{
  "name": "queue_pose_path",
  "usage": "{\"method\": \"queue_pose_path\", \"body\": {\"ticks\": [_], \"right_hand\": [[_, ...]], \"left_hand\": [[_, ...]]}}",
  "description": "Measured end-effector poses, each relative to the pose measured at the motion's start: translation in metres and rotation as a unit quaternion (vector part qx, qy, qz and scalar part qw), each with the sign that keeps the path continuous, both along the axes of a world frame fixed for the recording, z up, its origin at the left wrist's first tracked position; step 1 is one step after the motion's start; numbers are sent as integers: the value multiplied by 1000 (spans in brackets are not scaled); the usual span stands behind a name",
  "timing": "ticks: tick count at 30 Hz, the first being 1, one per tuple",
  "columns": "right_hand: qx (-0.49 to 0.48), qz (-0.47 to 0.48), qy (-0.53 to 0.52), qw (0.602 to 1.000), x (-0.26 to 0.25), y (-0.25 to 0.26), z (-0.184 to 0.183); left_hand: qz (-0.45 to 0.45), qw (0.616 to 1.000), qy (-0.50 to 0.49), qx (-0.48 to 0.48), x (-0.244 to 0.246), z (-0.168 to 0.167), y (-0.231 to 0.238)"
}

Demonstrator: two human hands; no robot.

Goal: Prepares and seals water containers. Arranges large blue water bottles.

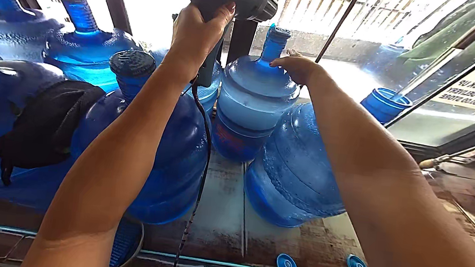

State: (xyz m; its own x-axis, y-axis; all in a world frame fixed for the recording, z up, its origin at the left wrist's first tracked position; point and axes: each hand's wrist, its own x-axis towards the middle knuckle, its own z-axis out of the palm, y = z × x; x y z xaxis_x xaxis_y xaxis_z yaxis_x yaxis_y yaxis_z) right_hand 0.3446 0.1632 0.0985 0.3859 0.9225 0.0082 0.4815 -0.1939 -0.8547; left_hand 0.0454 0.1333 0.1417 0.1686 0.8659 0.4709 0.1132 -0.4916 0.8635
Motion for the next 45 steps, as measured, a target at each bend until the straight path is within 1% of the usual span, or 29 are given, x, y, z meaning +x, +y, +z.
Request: {"method": "queue_pose_path", "body": {"ticks": [4,9,12,16,19,26,31,33,39,45], "right_hand": [[43,3,59,997,0,-11,-2],[51,-2,57,997,3,-9,-7],[55,-3,84,995,5,-12,-4],[60,-24,110,992,1,-15,-1],[83,-49,144,985,7,-10,-4],[106,-111,194,969,7,-5,-5],[121,-136,215,959,7,-7,-5],[132,-141,232,953,7,-8,-5],[155,-153,259,941,5,-10,-6],[157,-153,252,943,5,-11,-6]], "left_hand": [[0,1000,24,-3,4,-3,4],[4,999,38,-8,5,-6,6],[-3,999,37,-7,6,-7,5],[-13,999,34,7,9,-7,-1],[-14,999,35,39,10,-9,-4],[-1,995,96,32,16,-18,-7],[11,988,122,96,22,-25,-11],[19,986,126,108,25,-26,-13],[16,982,157,108,29,-28,-14],[19,983,176,47,25,-29,-8]]}}
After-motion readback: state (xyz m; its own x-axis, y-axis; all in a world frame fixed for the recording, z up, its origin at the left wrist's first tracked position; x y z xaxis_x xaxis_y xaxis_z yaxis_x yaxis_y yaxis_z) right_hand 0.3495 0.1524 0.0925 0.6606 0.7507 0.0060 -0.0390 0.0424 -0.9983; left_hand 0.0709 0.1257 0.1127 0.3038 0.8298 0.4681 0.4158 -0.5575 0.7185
